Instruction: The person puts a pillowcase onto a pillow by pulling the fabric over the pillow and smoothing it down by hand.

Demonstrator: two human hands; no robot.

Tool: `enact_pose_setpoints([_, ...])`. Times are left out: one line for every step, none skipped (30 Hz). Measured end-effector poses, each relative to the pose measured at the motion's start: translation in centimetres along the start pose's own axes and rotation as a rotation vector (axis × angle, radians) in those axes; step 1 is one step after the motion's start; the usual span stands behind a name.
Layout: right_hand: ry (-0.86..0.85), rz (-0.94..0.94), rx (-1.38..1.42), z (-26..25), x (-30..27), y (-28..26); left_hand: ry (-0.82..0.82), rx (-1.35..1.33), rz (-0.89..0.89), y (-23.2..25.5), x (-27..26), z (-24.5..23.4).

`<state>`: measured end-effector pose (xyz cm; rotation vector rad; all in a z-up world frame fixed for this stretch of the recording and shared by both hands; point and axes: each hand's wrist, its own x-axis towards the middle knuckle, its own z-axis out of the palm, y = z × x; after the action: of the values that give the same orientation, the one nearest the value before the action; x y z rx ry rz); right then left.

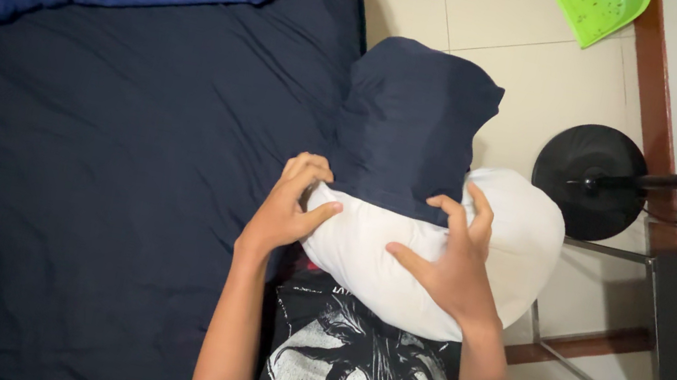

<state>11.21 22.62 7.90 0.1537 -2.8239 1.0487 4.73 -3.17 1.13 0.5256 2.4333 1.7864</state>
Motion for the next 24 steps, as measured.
enact_pose_setpoints([0.016,0.028,0.080,0.2,-0.2,0.2,0.004,0.057,0.064,-0.3,-0.1,0.2])
enact_pose_setpoints([0.031,0.056,0.160,0.5,-0.2,0.5,0.008,0.113,0.129,-0.6,-0.2,0.5])
enact_pose_setpoints([0.029,0.057,0.160,0.9,-0.3,0.8,0.008,0.112,0.127,-0.8,-0.3,0.8])
enact_pose_setpoints([0.072,0.080,0.161,1.2,-0.3,1.1,0.045,0.129,0.133,-1.0,-0.4,1.2])
enact_pose_setpoints([0.119,0.104,0.160,1.4,-0.5,1.3,0.079,0.145,0.143,-1.2,-0.4,1.6])
enact_pose_setpoints([0.121,0.107,0.158,1.8,-0.6,1.5,0.076,0.142,0.144,-1.3,-0.5,2.0])
enact_pose_setpoints([0.181,0.119,0.208,2.4,-0.6,1.5,0.154,0.132,0.172,-1.5,-0.5,2.5])
enact_pose_setpoints([0.241,0.130,0.259,2.7,-0.7,1.6,0.233,0.121,0.199,-1.5,-0.6,3.0])
enact_pose_setpoints([0.244,0.126,0.258,2.9,-0.6,1.9,0.235,0.121,0.204,-1.4,-0.7,3.4])
enact_pose_setpoints([0.302,0.129,0.310,3.3,-0.4,2.1,0.276,0.143,0.208,-1.2,-0.9,3.8])
enact_pose_setpoints([0.357,0.135,0.364,3.5,-0.5,2.3,0.316,0.164,0.206,-0.8,-1.2,4.1])
enact_pose_setpoints([0.357,0.135,0.364,3.5,-0.7,2.5,0.316,0.164,0.206,-0.3,-1.4,4.2])
enact_pose_setpoints([0.373,0.156,0.437,3.6,-0.8,2.6,0.333,0.173,0.248,0.4,-1.7,4.2])
enact_pose_setpoints([0.390,0.177,0.510,3.6,-0.8,2.8,0.349,0.183,0.290,1.1,-1.9,3.9])
enact_pose_setpoints([0.384,0.172,0.513,3.5,-0.9,2.9,0.356,0.186,0.287,1.8,-2.0,3.4])
enact_pose_setpoints([0.384,0.165,0.602,3.2,-0.9,3.1,0.335,0.158,0.292,2.4,-2.3,2.9])
enact_pose_setpoints([0.382,0.158,0.691,3.2,-0.9,3.2,0.314,0.130,0.297,3.0,-2.4,2.4])
enact_pose_setpoints([0.375,0.154,0.693,3.5,-0.8,3.4,0.321,0.133,0.294,3.2,-2.3,1.9])
enact_pose_setpoints([0.388,0.160,0.655,3.8,-0.8,3.6,0.308,0.117,0.211,3.2,-2.1,1.6])
enact_pose_setpoints([0.401,0.165,0.616,4.1,-0.9,3.9,0.294,0.100,0.128,3.0,-2.1,1.4])
enact_pose_setpoints([0.396,0.165,0.616,4.5,-0.9,4.2,0.297,0.100,0.125,2.5,-1.9,1.4])
enact_pose_setpoints([0.432,0.221,0.572,4.9,-0.9,4.6,0.251,0.115,0.097,2.0,-1.7,1.5])
enact_pose_setpoints([0.469,0.274,0.528,5.1,-0.8,5.1,0.206,0.132,0.070,1.3,-1.5,1.5])
enact_pose_setpoints([0.465,0.271,0.529,5.2,-0.7,5.8,0.211,0.133,0.069,0.7,-1.4,1.6])
